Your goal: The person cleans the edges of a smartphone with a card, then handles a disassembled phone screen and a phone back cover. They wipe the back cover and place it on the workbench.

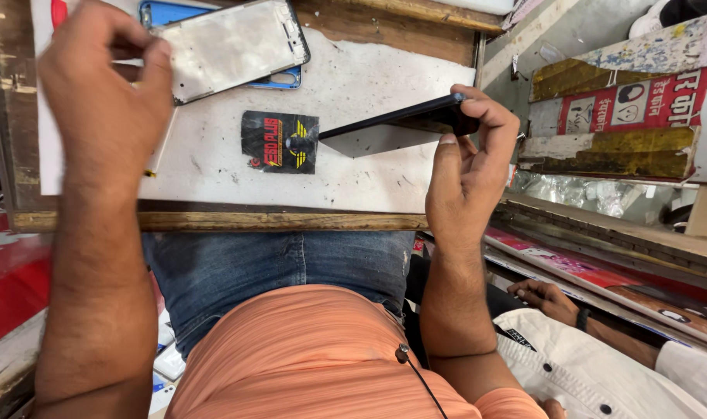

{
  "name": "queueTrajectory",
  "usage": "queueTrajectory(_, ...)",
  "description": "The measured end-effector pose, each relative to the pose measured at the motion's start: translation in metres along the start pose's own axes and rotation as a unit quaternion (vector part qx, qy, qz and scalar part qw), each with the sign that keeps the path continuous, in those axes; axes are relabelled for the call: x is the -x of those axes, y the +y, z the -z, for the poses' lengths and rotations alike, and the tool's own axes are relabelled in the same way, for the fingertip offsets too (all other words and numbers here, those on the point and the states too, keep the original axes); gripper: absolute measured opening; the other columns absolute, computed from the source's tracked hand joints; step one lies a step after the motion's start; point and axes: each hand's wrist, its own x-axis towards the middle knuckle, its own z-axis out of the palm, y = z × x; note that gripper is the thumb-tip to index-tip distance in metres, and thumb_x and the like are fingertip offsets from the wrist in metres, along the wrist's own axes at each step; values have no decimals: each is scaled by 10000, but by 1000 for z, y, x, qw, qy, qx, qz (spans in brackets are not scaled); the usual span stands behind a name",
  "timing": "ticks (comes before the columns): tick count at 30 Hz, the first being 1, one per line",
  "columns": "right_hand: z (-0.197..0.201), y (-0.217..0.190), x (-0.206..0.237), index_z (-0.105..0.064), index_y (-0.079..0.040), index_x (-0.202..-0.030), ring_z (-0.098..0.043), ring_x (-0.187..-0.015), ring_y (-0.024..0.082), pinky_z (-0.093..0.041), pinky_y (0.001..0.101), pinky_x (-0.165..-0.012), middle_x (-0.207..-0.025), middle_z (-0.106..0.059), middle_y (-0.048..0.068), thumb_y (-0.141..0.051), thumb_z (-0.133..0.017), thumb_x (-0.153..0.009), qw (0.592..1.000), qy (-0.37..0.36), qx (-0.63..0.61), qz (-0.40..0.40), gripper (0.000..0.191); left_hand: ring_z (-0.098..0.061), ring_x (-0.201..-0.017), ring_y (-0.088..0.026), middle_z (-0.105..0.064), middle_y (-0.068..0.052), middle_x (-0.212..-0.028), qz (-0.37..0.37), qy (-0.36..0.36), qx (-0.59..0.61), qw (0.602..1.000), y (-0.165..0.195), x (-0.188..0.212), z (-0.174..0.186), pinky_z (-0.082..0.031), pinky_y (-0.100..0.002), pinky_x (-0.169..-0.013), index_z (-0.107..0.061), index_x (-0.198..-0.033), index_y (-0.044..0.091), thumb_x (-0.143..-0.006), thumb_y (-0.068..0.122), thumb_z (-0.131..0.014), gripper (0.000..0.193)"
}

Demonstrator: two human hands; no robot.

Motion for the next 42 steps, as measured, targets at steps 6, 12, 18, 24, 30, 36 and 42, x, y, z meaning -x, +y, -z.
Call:
queueTrajectory(6,2,5,-5,-457,-57,-1344,-548,-1400,183,-538,276,-1076,-1463,-548,156,172,-448,-1030,999,-2,34,10,389,-698,-793,-151,-676,-79,-919,30,-105,171,979,57,0,-39,-600,-275,-708,-647,-977,20,-1000,-1,-767,124)
queueTrajectory(12,1,3,-4,-461,-50,-1345,-544,-1395,181,-547,275,-1068,-1461,-548,151,179,-470,-1046,1000,2,17,7,377,-724,-929,-164,-701,-77,-1041,-69,-103,236,964,112,-9,-78,-632,-271,-777,-670,-1179,41,-1020,79,-753,184)
queueTrajectory(18,-2,-5,-2,-460,-50,-1350,-556,-1388,185,-544,316,-1134,-1464,-543,150,184,-475,-1045,1000,3,17,-2,385,-720,-937,-190,-685,-54,-1029,-142,17,141,980,143,-9,-107,-624,-308,-786,-654,-1180,65,-1014,68,-786,212)
queueTrajectory(24,-2,-6,0,-459,-53,-1345,-568,-1347,178,-536,321,-1114,-1460,-537,140,178,-481,-1046,1000,1,7,-5,379,-705,-943,-192,-635,-65,-1032,-208,44,132,968,143,-5,-117,-616,-317,-762,-633,-1118,35,-996,19,-796,203)
queueTrajectory(30,-2,-7,1,-461,-54,-1343,-565,-1356,178,-542,329,-1123,-1459,-545,138,163,-489,-1054,1000,0,20,-1,362,-708,-969,-193,-639,-67,-1043,-242,63,112,962,141,-6,-119,-620,-330,-778,-642,-1105,38,-993,31,-781,178)
queueTrajectory(36,-3,-7,1,-464,-55,-1341,-565,-1359,187,-543,342,-1122,-1455,-542,142,156,-485,-1056,1000,3,18,0,355,-707,-978,-185,-641,-68,-1032,-256,66,89,960,142,-8,-120,-626,-330,-798,-662,-1077,38,-1003,45,-775,135)
queueTrajectory(42,-3,-6,1,-458,-51,-1344,-557,-1370,190,-545,337,-1145,-1455,-534,144,158,-484,-1061,1000,2,12,3,353,-703,-983,-197,-633,-70,-1022,-252,68,99,960,144,-7,-119,-625,-346,-824,-672,-1049,32,-980,31,-775,125)
